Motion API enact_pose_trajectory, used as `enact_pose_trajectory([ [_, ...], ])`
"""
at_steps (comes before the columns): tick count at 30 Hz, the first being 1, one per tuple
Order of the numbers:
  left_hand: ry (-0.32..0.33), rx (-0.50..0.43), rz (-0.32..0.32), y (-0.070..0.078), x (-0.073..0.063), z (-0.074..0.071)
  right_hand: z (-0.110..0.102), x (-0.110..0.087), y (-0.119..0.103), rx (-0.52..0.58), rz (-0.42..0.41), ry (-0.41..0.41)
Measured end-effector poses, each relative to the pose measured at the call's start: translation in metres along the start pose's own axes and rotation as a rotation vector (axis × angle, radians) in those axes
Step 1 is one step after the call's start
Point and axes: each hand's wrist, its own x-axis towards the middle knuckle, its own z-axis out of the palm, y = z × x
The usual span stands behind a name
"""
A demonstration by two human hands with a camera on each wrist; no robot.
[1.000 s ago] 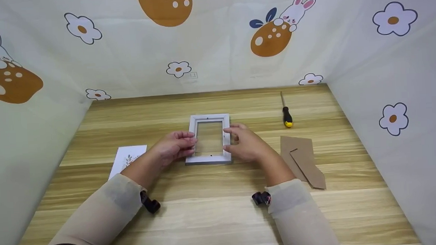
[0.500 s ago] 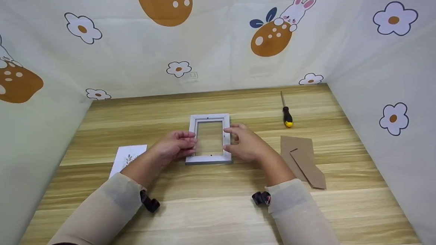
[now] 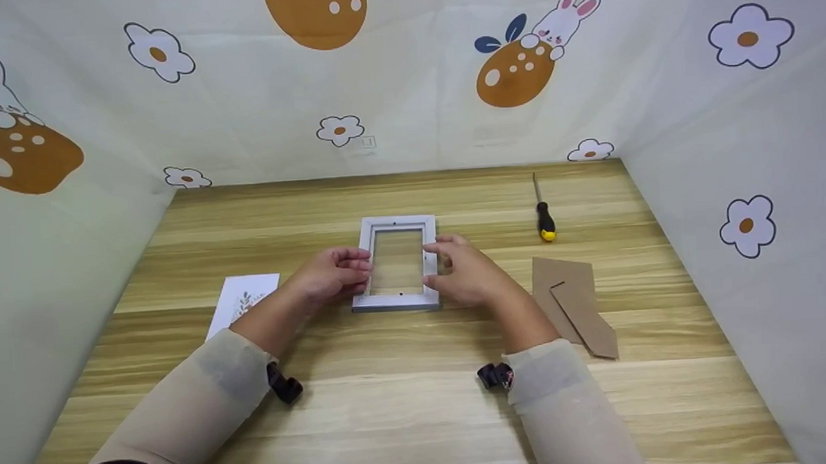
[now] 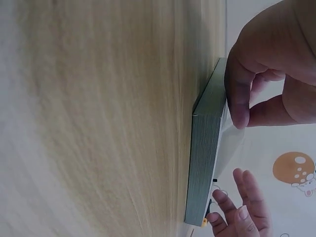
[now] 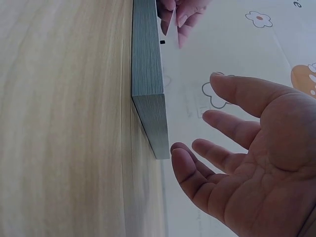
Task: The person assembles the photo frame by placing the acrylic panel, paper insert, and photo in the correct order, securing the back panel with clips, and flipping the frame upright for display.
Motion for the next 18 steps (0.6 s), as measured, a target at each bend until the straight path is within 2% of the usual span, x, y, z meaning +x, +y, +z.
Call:
enact_pose_trajectory([
  [5,-0.001,0.083,0.065,-0.002,0.0,-0.002,0.001,0.001,0.001,-0.01,-0.037,0.016],
  [12,0.061,0.297,0.152,-0.006,-0.001,-0.006,0.001,0.001,0.002,0.003,-0.023,0.01],
  [18,0.08,0.365,0.167,-0.011,0.0,-0.007,0.002,0.001,0.001,-0.007,-0.007,0.008],
])
